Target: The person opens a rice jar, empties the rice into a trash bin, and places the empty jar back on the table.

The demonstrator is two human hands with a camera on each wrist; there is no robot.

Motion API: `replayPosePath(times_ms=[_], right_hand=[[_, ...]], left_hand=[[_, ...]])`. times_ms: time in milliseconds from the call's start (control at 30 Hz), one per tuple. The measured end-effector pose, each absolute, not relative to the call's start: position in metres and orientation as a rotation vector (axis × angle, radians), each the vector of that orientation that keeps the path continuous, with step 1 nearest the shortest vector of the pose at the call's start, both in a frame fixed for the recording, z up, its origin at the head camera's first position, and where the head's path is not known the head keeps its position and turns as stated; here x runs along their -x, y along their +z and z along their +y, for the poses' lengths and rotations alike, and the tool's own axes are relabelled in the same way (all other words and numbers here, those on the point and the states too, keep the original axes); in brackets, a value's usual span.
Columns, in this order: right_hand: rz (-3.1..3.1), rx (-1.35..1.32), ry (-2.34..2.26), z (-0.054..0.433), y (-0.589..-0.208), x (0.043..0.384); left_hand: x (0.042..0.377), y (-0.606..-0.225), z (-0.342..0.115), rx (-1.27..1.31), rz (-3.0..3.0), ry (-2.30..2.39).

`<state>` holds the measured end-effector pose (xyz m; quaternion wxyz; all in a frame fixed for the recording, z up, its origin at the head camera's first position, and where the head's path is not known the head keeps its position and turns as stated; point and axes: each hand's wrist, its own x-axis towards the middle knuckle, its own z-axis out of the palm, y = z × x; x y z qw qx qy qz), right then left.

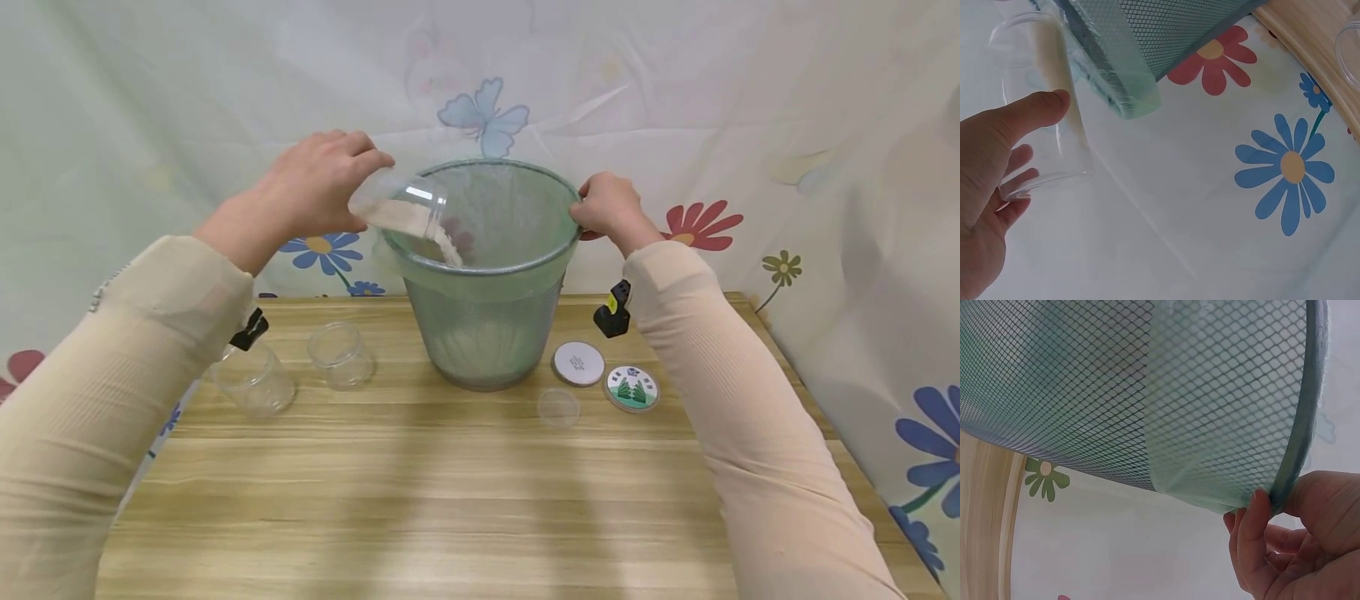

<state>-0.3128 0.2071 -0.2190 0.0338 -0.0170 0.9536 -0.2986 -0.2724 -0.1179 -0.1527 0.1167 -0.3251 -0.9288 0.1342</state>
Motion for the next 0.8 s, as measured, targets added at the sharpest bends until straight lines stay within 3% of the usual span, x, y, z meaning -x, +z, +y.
replayPosePath(times_ms=[800], right_hand=[[2.951,0.076,-0.915,0.2075,-0.2209,0.3143]], left_hand=[[0.2706,-0.1505,-0.1106,0.985,-2.639,0.530]])
